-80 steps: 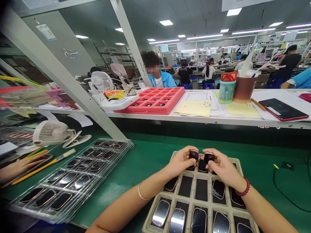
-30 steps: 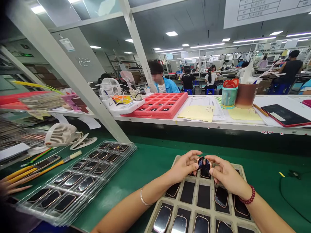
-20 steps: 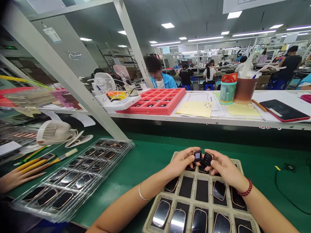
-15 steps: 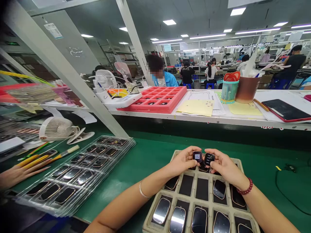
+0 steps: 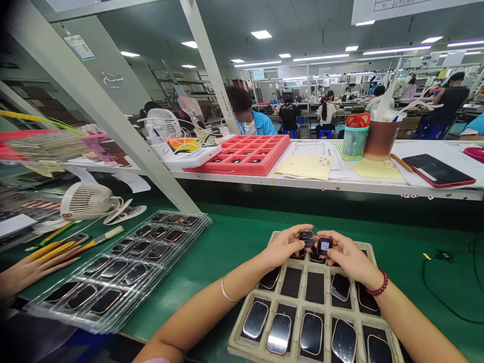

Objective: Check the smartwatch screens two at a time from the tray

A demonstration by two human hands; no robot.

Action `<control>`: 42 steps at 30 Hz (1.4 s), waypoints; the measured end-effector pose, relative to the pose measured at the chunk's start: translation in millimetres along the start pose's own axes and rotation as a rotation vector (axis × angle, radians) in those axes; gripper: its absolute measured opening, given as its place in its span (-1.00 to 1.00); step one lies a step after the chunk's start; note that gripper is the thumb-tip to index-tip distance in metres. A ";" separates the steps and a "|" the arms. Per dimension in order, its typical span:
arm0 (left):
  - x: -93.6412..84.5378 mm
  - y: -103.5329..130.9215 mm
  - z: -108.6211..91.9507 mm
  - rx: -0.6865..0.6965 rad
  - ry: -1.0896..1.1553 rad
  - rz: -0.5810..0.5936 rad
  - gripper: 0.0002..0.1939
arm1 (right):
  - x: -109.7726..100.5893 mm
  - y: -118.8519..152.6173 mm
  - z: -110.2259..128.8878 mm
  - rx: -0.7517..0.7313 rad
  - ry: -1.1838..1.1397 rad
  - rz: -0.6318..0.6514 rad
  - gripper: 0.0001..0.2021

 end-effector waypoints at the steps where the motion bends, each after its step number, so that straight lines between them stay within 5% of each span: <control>1: -0.6 0.0 -0.5 0.007 0.005 -0.002 -0.47 | -0.7 0.1 -0.2 0.012 -0.046 -0.025 -0.60; 8: -3.8 -0.1 -2.8 0.031 0.054 0.015 -0.37 | -5.3 -0.7 -1.4 0.068 -0.291 -0.087 -0.53; 42: -2.8 1.0 -0.1 0.008 0.067 0.103 -0.44 | -5.0 0.1 1.4 -0.070 -0.006 0.089 -0.58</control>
Point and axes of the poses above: each hand's wrist, its own y-axis away from the middle knuckle, its own x-axis out of the palm, z = x × y, the point moved 1 cm from there along -y, towards the middle knuckle, and after that the axes turned 3 degrees about y, right-handed, at the moved point
